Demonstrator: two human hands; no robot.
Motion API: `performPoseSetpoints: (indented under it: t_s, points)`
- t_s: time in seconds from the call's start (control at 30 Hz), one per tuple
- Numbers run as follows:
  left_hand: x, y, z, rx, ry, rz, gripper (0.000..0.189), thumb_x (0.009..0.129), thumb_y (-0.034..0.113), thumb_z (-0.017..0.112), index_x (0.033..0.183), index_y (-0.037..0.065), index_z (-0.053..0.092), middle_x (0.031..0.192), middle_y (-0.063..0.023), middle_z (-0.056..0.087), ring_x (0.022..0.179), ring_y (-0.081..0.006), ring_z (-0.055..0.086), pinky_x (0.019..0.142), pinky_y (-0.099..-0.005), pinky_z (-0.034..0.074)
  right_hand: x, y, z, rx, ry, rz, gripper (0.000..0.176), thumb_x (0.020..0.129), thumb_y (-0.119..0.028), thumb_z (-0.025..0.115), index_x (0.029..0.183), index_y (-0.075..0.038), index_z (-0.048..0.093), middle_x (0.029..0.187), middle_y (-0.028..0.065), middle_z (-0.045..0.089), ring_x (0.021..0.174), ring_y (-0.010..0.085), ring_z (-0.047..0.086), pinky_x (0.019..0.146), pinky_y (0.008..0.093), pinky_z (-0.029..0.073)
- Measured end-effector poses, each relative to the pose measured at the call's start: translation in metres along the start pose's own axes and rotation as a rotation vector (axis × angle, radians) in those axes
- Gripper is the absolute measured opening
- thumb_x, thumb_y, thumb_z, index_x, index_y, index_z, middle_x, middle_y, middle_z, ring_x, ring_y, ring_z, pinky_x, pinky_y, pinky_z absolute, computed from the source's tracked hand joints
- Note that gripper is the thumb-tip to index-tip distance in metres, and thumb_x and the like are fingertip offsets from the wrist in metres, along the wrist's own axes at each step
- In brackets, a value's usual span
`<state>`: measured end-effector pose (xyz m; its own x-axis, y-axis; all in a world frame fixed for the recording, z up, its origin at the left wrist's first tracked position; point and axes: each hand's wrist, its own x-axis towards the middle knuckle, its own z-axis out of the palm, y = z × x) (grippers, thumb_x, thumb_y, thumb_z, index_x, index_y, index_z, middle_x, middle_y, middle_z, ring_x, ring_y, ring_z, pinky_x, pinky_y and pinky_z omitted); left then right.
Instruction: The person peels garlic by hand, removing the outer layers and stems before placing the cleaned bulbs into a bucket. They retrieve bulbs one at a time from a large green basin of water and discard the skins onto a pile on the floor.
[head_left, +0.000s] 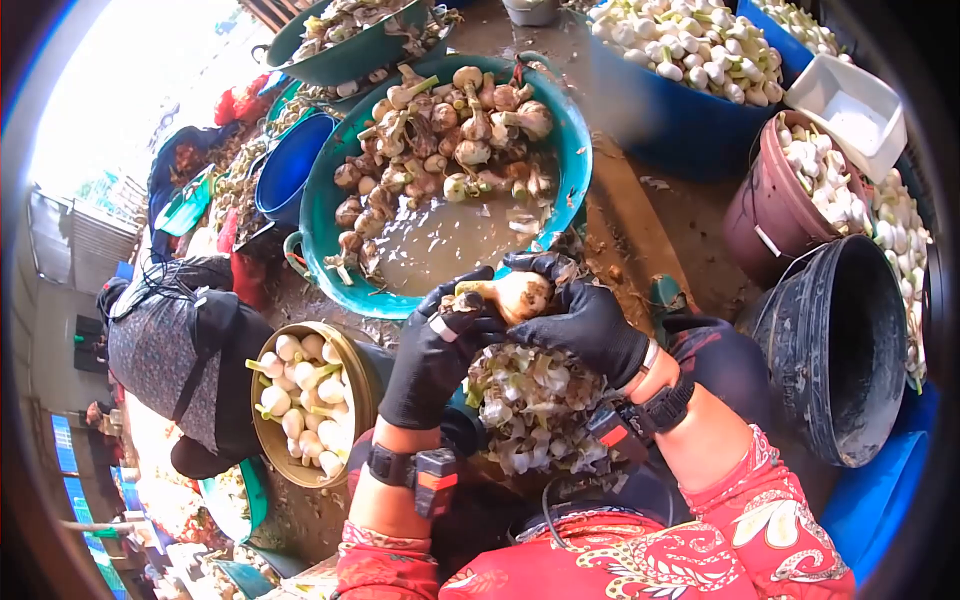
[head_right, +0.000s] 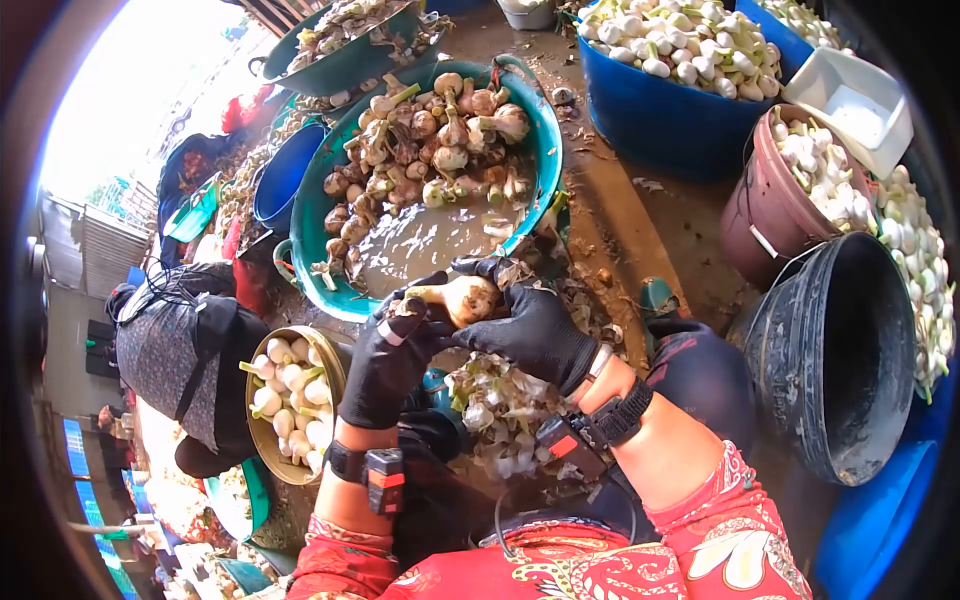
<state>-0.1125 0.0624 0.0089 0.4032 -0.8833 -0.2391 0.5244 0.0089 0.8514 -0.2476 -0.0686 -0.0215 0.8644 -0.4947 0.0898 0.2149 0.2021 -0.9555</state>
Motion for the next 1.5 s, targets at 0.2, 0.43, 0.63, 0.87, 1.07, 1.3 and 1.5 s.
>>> performPoseSetpoints:
  t_s: [0.2, 0.43, 0.63, 0.87, 1.07, 1.3, 1.5]
  points:
    - [0.012, -0.016, 0.002, 0.316, 0.142, 0.268, 0.026, 0.086, 0.014, 0.063, 0.106, -0.003, 0.061, 0.094, -0.0072, 0.065, 0.082, -0.0138, 0.063, 0.072, -0.0271, 0.053, 0.003, 0.009, 0.004, -0.142, 0.045, -0.096, 0.066, 0.069, -0.006, 0.078, 0.127, -0.002, 0.048, 0.114, 0.0076, 0.058, 0.103, 0.0139, 0.055, 0.092, 0.0292, 0.046]
    - [0.016, -0.009, 0.002, 0.25, 0.16, 0.167, 0.019, 0.082, 0.001, 0.057, 0.1, -0.004, 0.062, 0.09, -0.0072, 0.066, 0.077, -0.0137, 0.063, 0.071, -0.0261, 0.052, 0.006, 0.004, 0.007, 0.204, 0.115, 0.077, 0.056, 0.074, -0.007, 0.076, 0.123, 0.001, 0.05, 0.108, 0.0071, 0.06, 0.093, 0.0111, 0.059, 0.082, 0.0268, 0.05]
    - [0.01, -0.014, 0.005, 0.373, 0.159, 0.201, 0.017, 0.082, 0.002, 0.056, 0.097, -0.004, 0.062, 0.086, -0.0066, 0.066, 0.076, -0.0138, 0.063, 0.069, -0.0266, 0.051, 0.005, 0.012, -0.004, 0.66, 0.054, 0.28, 0.03, 0.096, -0.025, 0.049, 0.109, 0.001, 0.056, 0.09, 0.0051, 0.06, 0.08, 0.0122, 0.06, 0.068, 0.0264, 0.053]
    - [0.009, -0.008, 0.018, 0.351, 0.068, 0.201, 0.014, 0.082, 0.003, 0.057, 0.094, -0.002, 0.064, 0.084, -0.0048, 0.065, 0.077, -0.0155, 0.063, 0.069, -0.0273, 0.051, 0.004, 0.006, -0.006, 0.438, 0.072, 0.198, 0.03, 0.096, -0.027, 0.049, 0.106, 0.0, 0.056, 0.09, 0.0058, 0.06, 0.079, 0.0147, 0.061, 0.067, 0.0283, 0.054]
    - [0.019, -0.016, -0.012, 1.037, 0.045, 0.455, 0.025, 0.073, -0.003, 0.059, 0.097, 0.003, 0.064, 0.086, -0.0131, 0.064, 0.076, -0.0249, 0.063, 0.069, -0.03, 0.048, 0.001, 0.013, -0.014, 0.774, -0.054, 0.479, 0.027, 0.094, -0.029, 0.049, 0.102, -0.004, 0.056, 0.087, 0.0064, 0.061, 0.072, 0.017, 0.062, 0.059, 0.0297, 0.053]
    - [0.006, -0.007, 0.006, 0.298, 0.09, 0.09, 0.035, 0.083, 0.007, 0.056, 0.117, -0.004, 0.055, 0.102, -0.0088, 0.064, 0.083, -0.0133, 0.061, 0.074, -0.0245, 0.049, -0.001, 0.001, -0.016, 0.904, -0.206, 0.568, 0.036, 0.087, -0.033, 0.058, 0.108, -0.004, 0.057, 0.093, 0.0085, 0.064, 0.08, 0.0201, 0.063, 0.069, 0.0334, 0.053]
    - [0.003, -0.013, 0.015, 0.293, -0.025, 0.062, 0.041, 0.083, 0.007, 0.058, 0.123, 0.0, 0.054, 0.108, -0.0087, 0.064, 0.083, -0.0132, 0.061, 0.069, -0.0265, 0.05, 0.001, -0.002, -0.021, 0.892, -0.181, 0.497, 0.041, 0.086, -0.022, 0.057, 0.12, 0.001, 0.05, 0.113, 0.0134, 0.06, 0.101, 0.0249, 0.06, 0.091, 0.0414, 0.047]
